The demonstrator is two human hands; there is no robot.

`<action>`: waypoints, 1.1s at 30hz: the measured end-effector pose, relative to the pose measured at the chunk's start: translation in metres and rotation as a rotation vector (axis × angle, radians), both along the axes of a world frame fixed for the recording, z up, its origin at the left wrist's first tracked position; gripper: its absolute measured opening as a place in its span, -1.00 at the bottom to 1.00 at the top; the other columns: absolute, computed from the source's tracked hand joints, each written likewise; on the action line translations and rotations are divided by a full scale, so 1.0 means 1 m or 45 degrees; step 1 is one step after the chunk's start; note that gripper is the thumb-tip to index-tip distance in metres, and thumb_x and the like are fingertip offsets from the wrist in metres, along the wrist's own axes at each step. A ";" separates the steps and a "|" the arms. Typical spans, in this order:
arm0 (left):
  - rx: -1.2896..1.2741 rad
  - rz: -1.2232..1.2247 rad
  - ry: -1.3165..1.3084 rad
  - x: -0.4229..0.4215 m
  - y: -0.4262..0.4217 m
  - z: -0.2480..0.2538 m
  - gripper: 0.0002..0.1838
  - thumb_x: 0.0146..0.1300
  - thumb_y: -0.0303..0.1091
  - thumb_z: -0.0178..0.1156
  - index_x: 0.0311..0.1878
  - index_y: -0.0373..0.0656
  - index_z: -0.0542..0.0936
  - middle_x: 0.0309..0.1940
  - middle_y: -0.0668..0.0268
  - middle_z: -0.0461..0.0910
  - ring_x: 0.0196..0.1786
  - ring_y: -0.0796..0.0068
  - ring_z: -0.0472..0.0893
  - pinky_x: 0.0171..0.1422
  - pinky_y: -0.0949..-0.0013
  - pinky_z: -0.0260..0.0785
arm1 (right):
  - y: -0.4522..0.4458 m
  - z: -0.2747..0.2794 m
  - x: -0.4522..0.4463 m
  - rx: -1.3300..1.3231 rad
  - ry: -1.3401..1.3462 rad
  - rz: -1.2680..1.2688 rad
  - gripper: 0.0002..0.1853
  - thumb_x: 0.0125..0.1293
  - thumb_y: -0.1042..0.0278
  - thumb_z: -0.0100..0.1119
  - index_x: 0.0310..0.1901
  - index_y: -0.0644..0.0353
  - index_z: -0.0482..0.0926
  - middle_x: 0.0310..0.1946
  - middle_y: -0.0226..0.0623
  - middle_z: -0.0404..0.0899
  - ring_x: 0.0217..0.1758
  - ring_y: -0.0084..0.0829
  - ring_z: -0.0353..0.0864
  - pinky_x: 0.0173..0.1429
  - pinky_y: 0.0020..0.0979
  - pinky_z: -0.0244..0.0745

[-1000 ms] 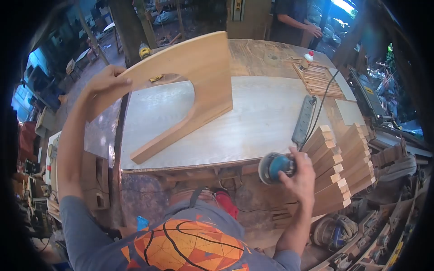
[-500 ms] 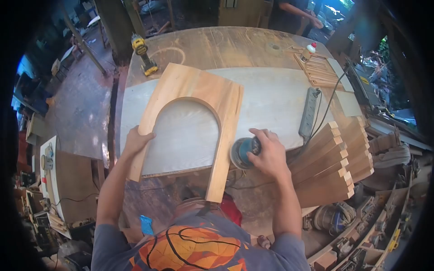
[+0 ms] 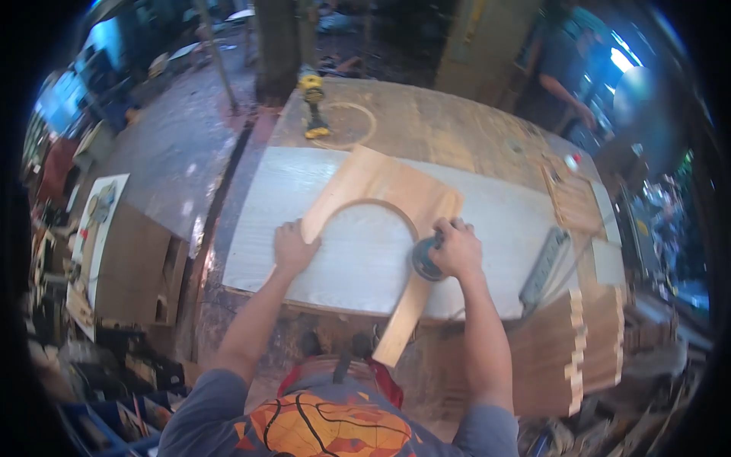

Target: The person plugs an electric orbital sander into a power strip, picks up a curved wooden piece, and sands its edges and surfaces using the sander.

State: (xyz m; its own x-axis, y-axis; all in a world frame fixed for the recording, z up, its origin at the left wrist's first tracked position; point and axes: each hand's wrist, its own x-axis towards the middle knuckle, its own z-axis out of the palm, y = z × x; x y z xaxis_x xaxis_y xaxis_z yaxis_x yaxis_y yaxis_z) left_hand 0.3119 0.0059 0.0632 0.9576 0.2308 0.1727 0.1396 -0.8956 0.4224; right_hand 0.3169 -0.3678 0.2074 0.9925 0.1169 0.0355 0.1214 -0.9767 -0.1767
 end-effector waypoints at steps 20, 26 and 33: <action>0.036 -0.423 -0.004 0.092 0.023 0.009 -0.20 0.35 0.05 0.44 0.44 -0.34 0.47 0.30 -0.01 0.57 0.38 -0.01 0.51 0.53 -0.01 0.36 | 0.020 -0.004 0.024 0.002 -0.081 -0.025 -0.52 0.04 0.20 0.50 0.06 -0.10 0.67 0.06 -0.18 0.66 0.18 0.05 0.66 0.19 0.03 0.66; 0.007 -0.479 -0.129 0.125 0.008 0.014 -0.26 0.27 0.04 0.49 0.33 -0.32 0.56 0.26 -0.03 0.62 0.35 -0.07 0.54 0.54 -0.03 0.33 | 0.005 -0.016 0.047 -0.094 -0.042 -0.224 -0.49 0.04 0.12 0.44 0.09 -0.07 0.72 0.09 -0.07 0.71 0.19 0.06 0.71 0.25 0.00 0.66; -0.240 -0.665 0.015 -0.163 0.012 0.001 0.18 0.07 0.33 0.58 0.57 -0.32 0.38 0.45 -0.15 0.47 0.58 -0.22 0.32 0.72 -0.33 -0.13 | 0.009 0.004 0.044 -0.118 -0.012 -0.287 -0.56 0.18 0.15 0.32 0.14 -0.08 0.69 0.12 -0.02 0.71 0.24 0.08 0.69 0.26 -0.03 0.63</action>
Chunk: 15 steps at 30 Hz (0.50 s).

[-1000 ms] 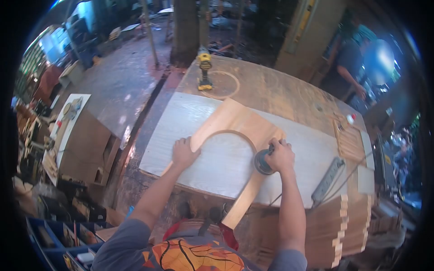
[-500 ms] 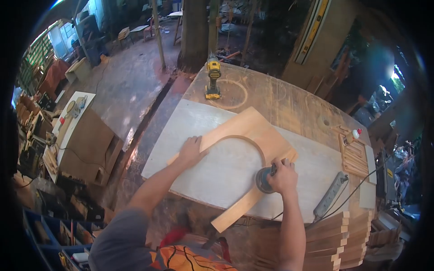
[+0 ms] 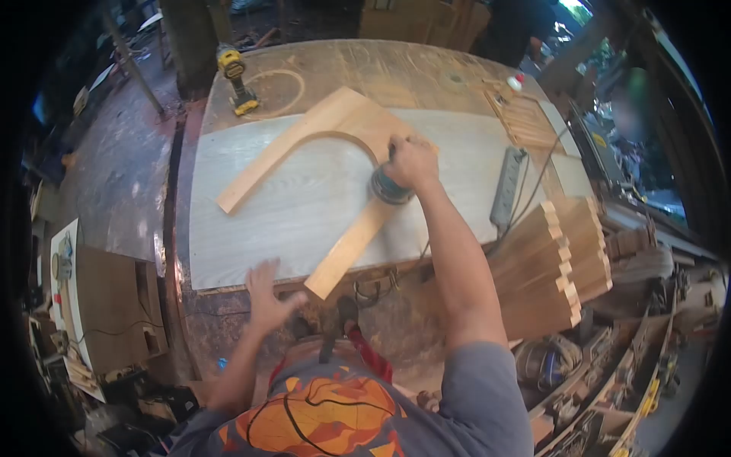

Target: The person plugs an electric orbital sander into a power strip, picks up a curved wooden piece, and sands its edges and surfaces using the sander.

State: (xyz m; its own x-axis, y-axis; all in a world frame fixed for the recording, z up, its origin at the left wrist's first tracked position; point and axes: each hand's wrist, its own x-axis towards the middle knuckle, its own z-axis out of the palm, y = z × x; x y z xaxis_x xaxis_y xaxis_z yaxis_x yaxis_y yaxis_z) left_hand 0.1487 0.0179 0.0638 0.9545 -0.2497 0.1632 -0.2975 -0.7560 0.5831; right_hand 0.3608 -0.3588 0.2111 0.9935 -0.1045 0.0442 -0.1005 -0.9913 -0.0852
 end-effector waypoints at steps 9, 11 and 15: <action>-0.110 0.057 -0.060 -0.011 -0.082 -0.028 0.02 0.09 0.16 0.60 0.48 -0.30 0.42 0.37 -0.03 0.52 0.56 -0.16 0.35 0.73 -0.43 -0.24 | 0.028 0.001 -0.038 0.016 0.062 -0.004 -0.54 0.19 0.17 0.33 0.17 -0.10 0.65 0.18 -0.06 0.66 0.22 0.14 0.67 0.27 0.02 0.65; -0.177 -0.038 -0.167 -0.008 -0.074 -0.037 -0.10 0.07 0.01 0.62 0.40 -0.24 0.47 0.34 0.06 0.56 0.51 -0.09 0.43 0.73 -0.45 -0.24 | 0.043 -0.003 -0.050 0.022 0.054 0.039 -0.51 0.17 0.16 0.36 0.18 -0.11 0.64 0.17 -0.07 0.66 0.23 0.15 0.66 0.27 0.02 0.66; -0.242 -0.035 -0.223 -0.005 -0.054 -0.040 -0.11 0.04 -0.03 0.63 0.39 -0.19 0.49 0.30 0.10 0.59 0.48 -0.02 0.49 0.73 -0.44 -0.22 | 0.079 -0.004 -0.079 0.001 0.110 0.133 -0.51 0.16 0.17 0.37 0.18 -0.12 0.62 0.17 -0.10 0.65 0.23 0.12 0.64 0.26 0.02 0.66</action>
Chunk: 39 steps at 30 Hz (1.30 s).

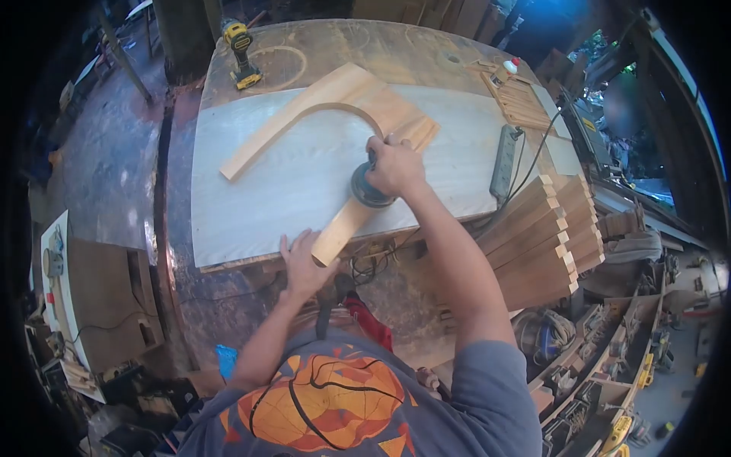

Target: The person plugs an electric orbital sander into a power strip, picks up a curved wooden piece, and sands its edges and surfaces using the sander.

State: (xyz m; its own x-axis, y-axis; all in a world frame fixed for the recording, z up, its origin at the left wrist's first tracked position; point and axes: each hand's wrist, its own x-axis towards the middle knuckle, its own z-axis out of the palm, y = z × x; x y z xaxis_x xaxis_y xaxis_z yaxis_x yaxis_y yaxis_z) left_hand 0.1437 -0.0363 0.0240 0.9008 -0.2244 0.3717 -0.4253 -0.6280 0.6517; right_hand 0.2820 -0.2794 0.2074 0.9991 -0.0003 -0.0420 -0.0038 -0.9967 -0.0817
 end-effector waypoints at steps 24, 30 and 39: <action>0.275 0.362 0.091 0.019 0.113 0.002 -0.25 0.22 0.22 0.49 0.36 -0.06 0.69 0.62 0.10 0.34 0.71 -0.13 0.14 0.67 -0.57 -0.32 | 0.187 -0.002 -0.030 0.178 -0.133 0.649 -0.61 0.15 0.24 0.35 0.06 -0.01 0.66 0.03 -0.03 0.67 0.09 0.12 0.67 0.04 0.06 0.72; 0.284 0.384 0.115 0.014 0.112 0.006 -0.24 0.22 0.28 0.45 0.35 -0.03 0.70 0.62 0.10 0.34 0.71 -0.18 0.10 0.67 -0.62 -0.38 | 0.197 0.000 -0.023 0.091 -0.060 0.469 -0.56 0.18 0.13 0.40 0.12 -0.09 0.65 0.07 -0.15 0.67 0.16 0.02 0.66 0.15 0.01 0.71; 0.297 0.414 0.081 0.015 0.109 -0.002 -0.26 0.25 0.32 0.42 0.30 -0.04 0.74 0.61 0.10 0.34 0.71 -0.21 0.06 0.68 -0.59 -0.44 | 0.217 -0.002 -0.023 0.173 -0.114 0.555 -0.63 0.22 0.23 0.28 0.08 0.04 0.67 0.07 0.11 0.65 0.13 0.23 0.65 0.11 0.12 0.71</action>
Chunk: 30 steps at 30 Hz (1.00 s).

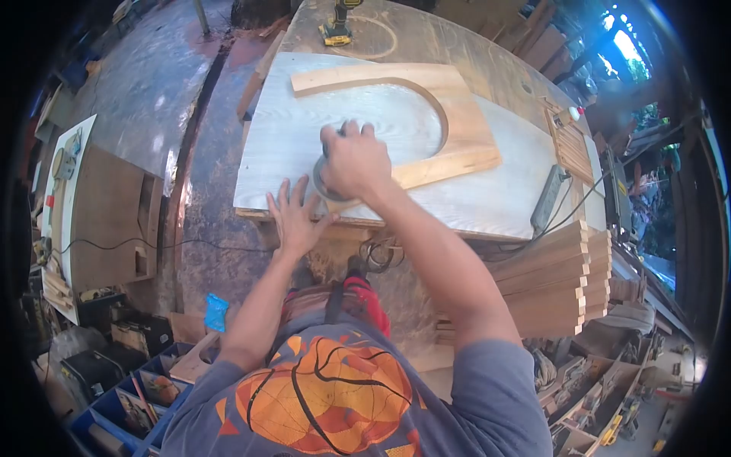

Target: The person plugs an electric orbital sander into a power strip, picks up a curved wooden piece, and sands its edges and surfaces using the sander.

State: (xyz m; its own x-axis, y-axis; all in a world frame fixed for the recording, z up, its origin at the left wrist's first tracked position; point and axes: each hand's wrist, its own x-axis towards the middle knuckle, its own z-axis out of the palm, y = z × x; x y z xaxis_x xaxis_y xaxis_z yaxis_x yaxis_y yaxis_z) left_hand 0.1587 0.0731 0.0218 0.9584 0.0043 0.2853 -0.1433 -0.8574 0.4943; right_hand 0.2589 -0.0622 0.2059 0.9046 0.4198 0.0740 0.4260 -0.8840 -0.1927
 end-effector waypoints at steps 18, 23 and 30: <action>0.049 -0.013 0.025 0.005 -0.002 0.001 -0.20 0.25 0.32 0.43 0.44 0.04 0.64 0.63 0.11 0.30 0.70 -0.28 0.06 0.65 -0.63 -0.35 | 0.003 -0.004 0.008 0.040 -0.027 -0.010 -0.64 0.25 0.24 0.27 0.08 0.08 0.66 0.07 0.22 0.64 0.13 0.32 0.63 0.05 0.16 0.71; 0.055 -0.017 0.075 0.004 -0.002 0.001 -0.18 0.21 0.31 0.46 0.43 0.04 0.64 0.64 0.12 0.28 0.70 -0.25 0.05 0.65 -0.64 -0.35 | -0.016 -0.001 -0.011 0.077 0.025 0.041 -0.65 0.24 0.25 0.25 0.07 0.08 0.64 0.04 0.15 0.65 0.12 0.27 0.64 0.03 0.16 0.70; -0.005 -0.014 0.134 0.016 -0.007 0.016 -0.14 0.14 0.27 0.53 0.40 -0.06 0.63 0.63 0.17 0.33 0.72 -0.15 0.08 0.71 -0.54 -0.36 | -0.058 0.000 0.019 -0.025 -0.030 -0.120 -0.65 0.23 0.27 0.25 0.08 -0.01 0.64 0.06 0.03 0.66 0.14 0.20 0.65 0.12 0.14 0.69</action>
State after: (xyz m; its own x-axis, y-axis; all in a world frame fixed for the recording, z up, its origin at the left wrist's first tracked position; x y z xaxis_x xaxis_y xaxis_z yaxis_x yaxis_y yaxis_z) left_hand 0.1751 0.0659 0.0379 0.9831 -0.0054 0.1832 -0.0998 -0.8542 0.5103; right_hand 0.2783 -0.1205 0.2055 0.9384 0.3343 0.0880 0.3447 -0.9240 -0.1656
